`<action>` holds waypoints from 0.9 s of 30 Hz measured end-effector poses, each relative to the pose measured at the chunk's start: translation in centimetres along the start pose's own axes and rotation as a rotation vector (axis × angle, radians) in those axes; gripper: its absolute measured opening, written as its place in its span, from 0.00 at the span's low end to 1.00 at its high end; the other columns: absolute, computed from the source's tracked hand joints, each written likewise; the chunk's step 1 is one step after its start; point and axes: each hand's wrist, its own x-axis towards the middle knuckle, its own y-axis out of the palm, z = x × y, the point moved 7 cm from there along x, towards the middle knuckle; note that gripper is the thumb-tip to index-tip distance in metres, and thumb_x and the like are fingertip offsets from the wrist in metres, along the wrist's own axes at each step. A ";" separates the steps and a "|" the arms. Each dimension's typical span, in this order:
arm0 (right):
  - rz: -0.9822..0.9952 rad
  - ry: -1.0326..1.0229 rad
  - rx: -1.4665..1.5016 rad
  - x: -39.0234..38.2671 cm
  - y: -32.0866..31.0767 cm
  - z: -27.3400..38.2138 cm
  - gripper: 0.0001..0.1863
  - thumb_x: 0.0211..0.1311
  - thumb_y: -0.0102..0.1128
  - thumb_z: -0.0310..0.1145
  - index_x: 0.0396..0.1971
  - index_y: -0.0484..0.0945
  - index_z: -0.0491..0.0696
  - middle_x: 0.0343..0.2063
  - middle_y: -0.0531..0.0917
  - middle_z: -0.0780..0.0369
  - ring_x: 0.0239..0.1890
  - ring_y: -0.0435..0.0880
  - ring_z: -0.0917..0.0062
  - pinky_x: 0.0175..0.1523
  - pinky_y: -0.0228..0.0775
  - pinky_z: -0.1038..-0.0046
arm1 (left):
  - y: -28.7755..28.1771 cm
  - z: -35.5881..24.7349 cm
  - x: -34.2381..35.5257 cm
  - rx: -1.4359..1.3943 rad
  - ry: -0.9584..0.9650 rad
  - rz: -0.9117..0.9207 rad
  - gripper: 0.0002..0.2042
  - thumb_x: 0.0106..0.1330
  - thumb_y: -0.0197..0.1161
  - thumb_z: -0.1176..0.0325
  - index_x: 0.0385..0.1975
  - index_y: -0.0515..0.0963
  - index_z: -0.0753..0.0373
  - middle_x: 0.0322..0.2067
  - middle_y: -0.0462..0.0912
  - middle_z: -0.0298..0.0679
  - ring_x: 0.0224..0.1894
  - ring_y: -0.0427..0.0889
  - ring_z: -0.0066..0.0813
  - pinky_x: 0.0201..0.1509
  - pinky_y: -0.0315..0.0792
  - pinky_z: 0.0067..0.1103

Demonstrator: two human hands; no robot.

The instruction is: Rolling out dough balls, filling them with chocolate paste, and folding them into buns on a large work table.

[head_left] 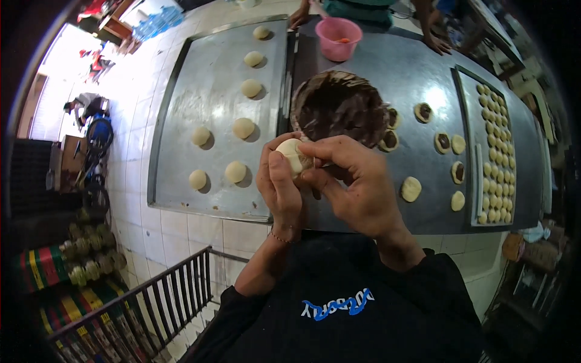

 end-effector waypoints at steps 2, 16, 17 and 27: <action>0.054 0.011 -0.054 1.8 1.3 -1.0 0.09 0.53 0.65 0.24 0.36 0.80 0.40 0.36 0.81 0.56 0.34 0.83 0.71 0.36 0.74 0.75 | -1.4 0.8 1.2 -0.112 -0.128 -0.010 0.22 0.73 0.39 0.58 0.47 0.73 0.71 0.39 0.78 0.42 0.36 0.76 0.22 0.40 0.71 0.16; 0.141 0.086 -0.144 12.1 19.6 -6.5 0.04 0.58 0.57 0.21 0.32 0.79 0.40 0.33 0.81 0.54 0.31 0.84 0.67 0.35 0.75 0.72 | -16.9 5.9 13.8 -0.417 -1.010 0.220 0.24 0.69 0.41 0.44 0.34 0.75 0.60 0.22 0.77 0.34 0.14 0.71 0.20 0.11 0.58 0.15; 0.081 0.133 -0.115 12.4 20.3 -7.9 0.09 0.57 0.58 0.20 0.39 0.79 0.42 0.34 0.81 0.54 0.33 0.83 0.65 0.36 0.76 0.72 | -17.6 6.1 14.9 -0.396 -1.055 0.311 0.24 0.70 0.41 0.45 0.36 0.75 0.62 0.23 0.77 0.33 0.17 0.72 0.20 0.13 0.61 0.15; -0.233 0.130 -0.287 19.4 22.5 -15.7 0.16 0.57 0.59 0.23 0.47 0.74 0.41 0.42 0.78 0.52 0.41 0.80 0.67 0.40 0.76 0.71 | -22.0 13.9 27.8 1.022 0.201 0.223 0.26 0.55 0.61 0.69 0.54 0.65 0.71 0.53 0.68 0.55 0.54 0.66 0.56 0.59 0.63 0.36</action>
